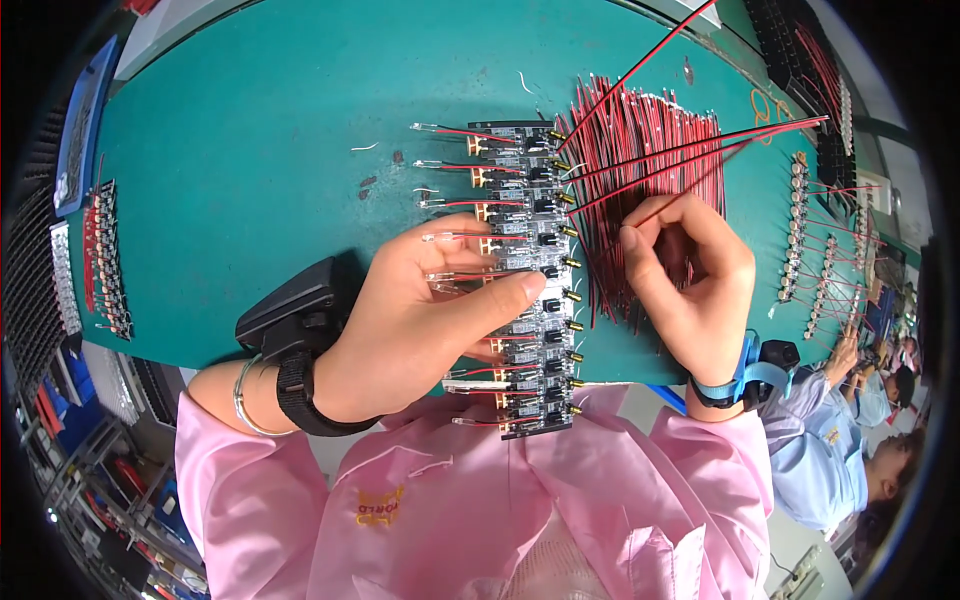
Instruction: The person picks up red wires from a pile and inserts them into a circuit board before setting it aside and repeating the process with another board.
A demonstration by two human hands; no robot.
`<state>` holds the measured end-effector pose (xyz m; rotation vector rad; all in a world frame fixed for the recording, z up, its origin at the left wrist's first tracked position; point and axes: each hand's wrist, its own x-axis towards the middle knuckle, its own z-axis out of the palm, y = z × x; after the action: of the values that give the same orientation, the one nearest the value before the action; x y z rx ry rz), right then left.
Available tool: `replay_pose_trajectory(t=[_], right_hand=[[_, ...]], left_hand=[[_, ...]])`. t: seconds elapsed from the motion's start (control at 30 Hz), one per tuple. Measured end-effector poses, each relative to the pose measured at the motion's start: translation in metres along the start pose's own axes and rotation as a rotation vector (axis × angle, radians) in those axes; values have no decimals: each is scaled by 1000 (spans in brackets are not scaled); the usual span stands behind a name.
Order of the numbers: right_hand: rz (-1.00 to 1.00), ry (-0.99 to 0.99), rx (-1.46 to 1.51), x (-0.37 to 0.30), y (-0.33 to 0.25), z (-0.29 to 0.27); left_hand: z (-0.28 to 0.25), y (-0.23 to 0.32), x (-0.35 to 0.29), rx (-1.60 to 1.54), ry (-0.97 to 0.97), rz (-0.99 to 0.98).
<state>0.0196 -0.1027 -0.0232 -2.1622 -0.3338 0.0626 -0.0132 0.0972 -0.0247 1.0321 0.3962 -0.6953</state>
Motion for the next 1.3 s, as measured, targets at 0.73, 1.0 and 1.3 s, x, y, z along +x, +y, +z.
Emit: replay_pose_trajectory(t=[0.73,1.0,1.3], right_hand=[[94,12,249,1,-5,-7],[64,6,518,-3,-12,7],[-35,-26,298,-4,-10,6]], left_hand=[[-1,-4,1,-20,-34,25],[-1,-5,0,25,-62,13],[-1,-4,-1,34,-63,1]])
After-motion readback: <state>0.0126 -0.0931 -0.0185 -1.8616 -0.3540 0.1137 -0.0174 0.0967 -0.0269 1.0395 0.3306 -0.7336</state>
